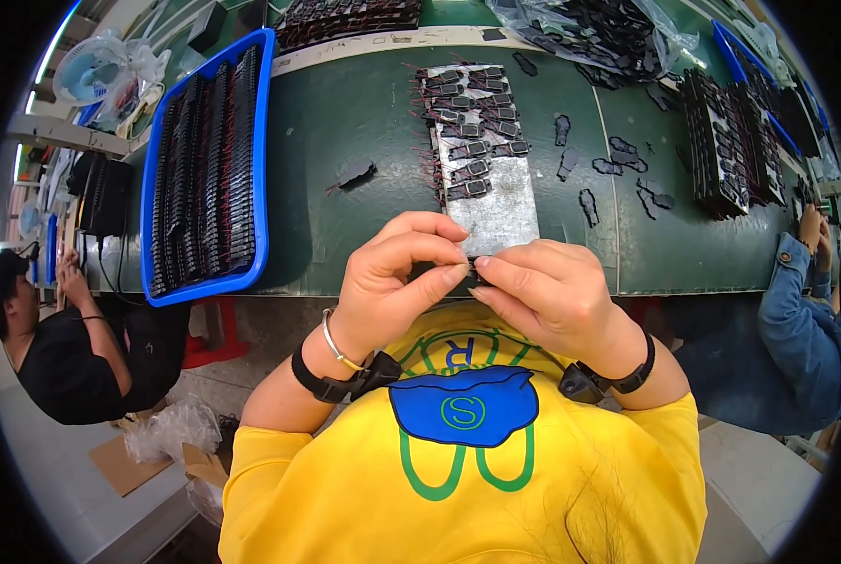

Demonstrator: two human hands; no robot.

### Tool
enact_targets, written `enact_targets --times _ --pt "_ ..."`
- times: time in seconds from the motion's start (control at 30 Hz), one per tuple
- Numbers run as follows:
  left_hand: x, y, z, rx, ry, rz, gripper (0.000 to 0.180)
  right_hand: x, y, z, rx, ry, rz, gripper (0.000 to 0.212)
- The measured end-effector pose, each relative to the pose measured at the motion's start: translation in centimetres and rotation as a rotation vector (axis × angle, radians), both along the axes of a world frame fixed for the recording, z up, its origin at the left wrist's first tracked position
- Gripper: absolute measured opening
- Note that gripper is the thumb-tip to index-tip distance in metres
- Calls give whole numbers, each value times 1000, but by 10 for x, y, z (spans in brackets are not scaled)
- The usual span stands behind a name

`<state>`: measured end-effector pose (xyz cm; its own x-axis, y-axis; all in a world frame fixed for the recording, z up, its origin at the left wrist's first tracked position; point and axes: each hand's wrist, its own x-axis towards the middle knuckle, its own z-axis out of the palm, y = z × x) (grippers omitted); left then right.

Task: The person picks up a speaker and a plastic casing, fits the speaker into the casing by hand, and places the assembled unit onto a metal plate, repeating the process for multiple units.

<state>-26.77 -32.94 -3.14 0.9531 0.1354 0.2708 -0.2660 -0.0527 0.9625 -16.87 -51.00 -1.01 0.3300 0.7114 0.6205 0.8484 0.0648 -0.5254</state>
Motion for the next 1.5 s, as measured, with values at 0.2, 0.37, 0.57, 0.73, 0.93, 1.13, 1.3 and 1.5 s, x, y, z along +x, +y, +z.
enact_targets --times 0.2,0.37,0.57,0.73,0.93,1.13,1.3,1.5 --pt "-8 2 10 -394 425 -30 15 0 1 -1 11 -88 -19 25" --pt "-3 4 17 -278 515 -47 17 0 2 -4 -17 -235 -16 26" --pt "1 -3 22 -164 581 3 16 -4 1 -6 -34 -293 -29 25" --pt "-2 -1 23 -218 606 3 17 -3 0 -7 -22 -285 -32 24" --pt "1 7 18 -362 632 -89 14 -2 -3 -6 -26 -279 -16 27" --pt "1 13 14 -468 670 -151 15 1 -2 -3 -18 -95 17 27" --pt "-6 19 11 -486 608 -157 13 55 -25 10 -83 -95 -67 25" --pt "-8 20 10 -520 583 -188 12 139 -37 13 -511 -246 -33 21"
